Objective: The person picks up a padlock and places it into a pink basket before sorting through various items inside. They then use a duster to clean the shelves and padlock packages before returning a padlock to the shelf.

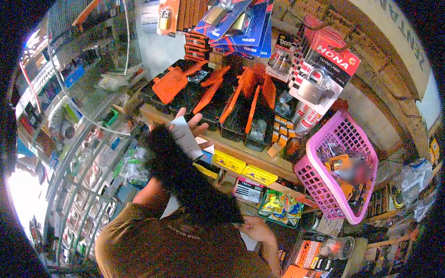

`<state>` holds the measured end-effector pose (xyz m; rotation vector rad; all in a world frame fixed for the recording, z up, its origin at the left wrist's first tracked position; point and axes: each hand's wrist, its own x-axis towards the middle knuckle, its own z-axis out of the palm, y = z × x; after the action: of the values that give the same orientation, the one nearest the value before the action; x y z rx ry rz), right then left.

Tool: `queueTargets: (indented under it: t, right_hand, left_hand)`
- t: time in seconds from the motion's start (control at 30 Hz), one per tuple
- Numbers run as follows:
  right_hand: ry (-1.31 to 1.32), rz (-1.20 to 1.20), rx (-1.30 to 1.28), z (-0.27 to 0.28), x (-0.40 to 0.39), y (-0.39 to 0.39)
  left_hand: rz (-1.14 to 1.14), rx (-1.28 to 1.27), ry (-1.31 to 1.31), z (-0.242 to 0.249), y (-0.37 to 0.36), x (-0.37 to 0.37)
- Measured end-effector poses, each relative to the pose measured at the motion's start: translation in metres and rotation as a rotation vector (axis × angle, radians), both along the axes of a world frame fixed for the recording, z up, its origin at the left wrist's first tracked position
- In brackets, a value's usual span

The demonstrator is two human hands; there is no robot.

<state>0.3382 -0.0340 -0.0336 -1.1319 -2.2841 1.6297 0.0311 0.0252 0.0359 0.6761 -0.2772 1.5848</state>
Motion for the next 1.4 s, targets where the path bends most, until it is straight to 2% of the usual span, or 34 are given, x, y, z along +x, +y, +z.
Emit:
queueTargets:
  t: [0.03, 0.07, 0.1, 0.13, 0.2, 0.23, 0.27, 0.33, 0.37, 0.4, 0.47, 0.5, 0.53, 0.6, 0.63, 0.67, 0.73, 0.77, 0.8, 0.87, 0.9, 0.93, 1.0, 1.03, 1.07, 1.13, 1.17, 1.2, 1.23, 1.27, 1.3, 1.33, 1.37, 1.4]
  right_hand:
    - [-0.160, -0.142, -0.001, 0.000, 0.002, 0.003]
    - [-0.323, -0.284, -0.005, 0.000, 0.006, 0.004]
    - [-0.158, -0.222, 0.117, -0.011, 0.007, 0.003]
    - [-0.160, -0.220, 0.117, -0.015, 0.011, 0.003]
    - [-0.120, 0.095, 0.087, -0.014, 0.010, 0.002]
    - [-0.081, -0.004, 0.109, -0.028, 0.016, 0.002]
    - [-0.081, -0.001, 0.115, -0.029, 0.016, 0.005]
    - [-0.202, -0.285, 0.023, -0.021, 0.011, 0.004]
    - [-0.377, -0.107, 0.200, -0.005, 0.006, 0.002]
    - [-0.379, -0.108, 0.199, -0.004, 0.007, -0.001]
    - [-0.103, -0.014, 0.161, -0.006, 0.007, -0.003]
    - [-0.099, -0.017, 0.166, -0.007, 0.007, -0.001]
    - [-0.129, -0.094, 0.147, -0.009, 0.008, 0.001]
    - [-0.198, -0.246, 0.101, -0.014, 0.013, 0.001]
    - [-0.259, -0.086, 0.086, -0.017, 0.015, 0.000]
    - [-0.260, -0.086, 0.085, -0.019, 0.016, -0.004]
    - [0.104, -0.129, -0.005, -0.020, 0.012, -0.009]
    - [-0.035, -0.182, 0.051, -0.012, 0.015, -0.006]
    - [-0.036, -0.182, 0.051, -0.004, 0.011, -0.005]
    - [-0.303, -0.227, 0.085, 0.005, 0.004, -0.007]
    - [-0.198, -0.075, 0.189, -0.003, 0.006, -0.009]
    - [-0.196, -0.076, 0.187, -0.005, 0.008, -0.011]
    - [-0.016, -0.176, -0.011, 0.004, 0.006, -0.012]
    - [-0.071, -0.223, 0.038, 0.001, 0.012, -0.008]
    - [-0.074, -0.222, 0.036, 0.004, 0.010, -0.008]
    - [-0.229, -0.202, 0.003, 0.012, 0.004, -0.011]
    - [-0.053, -0.024, 0.032, -0.026, 0.019, -0.007]
    - [-0.052, -0.025, 0.034, -0.016, 0.016, -0.009]
    - [-0.043, -0.079, 0.043, 0.001, 0.012, -0.010]
    - [-0.035, -0.133, 0.051, 0.011, 0.008, -0.010]
    - [-0.017, -0.291, -0.015, 0.009, 0.007, -0.010]
    - [-0.021, -0.289, -0.016, 0.006, 0.007, -0.010]
    - [-0.090, -0.186, 0.032, 0.003, 0.007, -0.009]
    - [-0.157, -0.083, 0.080, 0.001, 0.008, -0.009]
  left_hand:
    - [0.089, -0.030, 0.069, 0.012, -0.009, 0.004]
    - [0.026, -0.327, -0.333, 0.025, -0.014, 0.007]
    - [0.095, -0.312, -0.217, 0.023, -0.012, 0.009]
    - [0.163, -0.294, -0.102, 0.017, -0.008, 0.009]
    - [-0.056, 0.136, 0.026, 0.013, 0.002, 0.004]
    - [-0.019, 0.062, 0.038, 0.015, -0.006, 0.004]
    - [-0.016, 0.068, 0.039, 0.019, -0.009, 0.005]
    - [0.112, -0.328, -0.169, 0.027, -0.015, 0.010]
    - [-0.063, -0.354, -0.367, 0.025, -0.016, 0.008]
    - [0.091, -0.169, 0.023, 0.019, -0.012, 0.012]
    - [0.041, -0.108, -0.002, 0.002, -0.003, 0.005]
    - [-0.035, -0.032, -0.054, 0.010, -0.001, 0.006]
    - [0.062, -0.081, 0.049, 0.015, -0.009, 0.008]
    - [-0.313, -0.079, -0.474, 0.023, -0.018, 0.012]
    - [0.097, -0.326, -0.077, 0.016, -0.010, 0.012]
    - [0.021, -0.111, 0.028, 0.016, -0.009, 0.015]
    - [-0.024, 0.007, 0.045, 0.014, -0.002, 0.008]
    - [0.062, -0.088, 0.069, 0.012, -0.003, 0.010]
    - [0.147, -0.186, 0.091, 0.020, -0.009, 0.014]
    - [-0.092, -0.273, -0.277, 0.019, -0.010, 0.012]
    - [0.052, -0.217, -0.026, 0.022, -0.008, 0.017]
    - [0.096, -0.184, 0.045, 0.018, -0.007, 0.015]
    - [0.014, -0.106, 0.012, 0.018, -0.006, 0.011]
    - [0.050, -0.099, 0.071, 0.022, -0.010, 0.011]
    - [-0.195, -0.326, -0.558, 0.028, -0.013, 0.009]
    - [-0.092, -0.317, -0.365, 0.019, -0.009, 0.009]
    - [-0.083, -0.111, -0.153, 0.014, -0.004, 0.007]
    - [-0.074, 0.098, 0.062, 0.012, -0.001, 0.005]
    - [-0.073, 0.104, 0.063, 0.014, -0.001, 0.005]
    - [-0.054, -0.035, -0.041, 0.018, -0.003, 0.006]
    - [-0.034, -0.177, -0.147, 0.022, -0.007, 0.007]
    - [-0.014, -0.322, -0.256, 0.024, -0.011, 0.008]
    - [-0.233, -0.310, -0.528, 0.029, -0.015, 0.008]
    - [-0.232, -0.312, -0.531, 0.025, -0.012, 0.007]
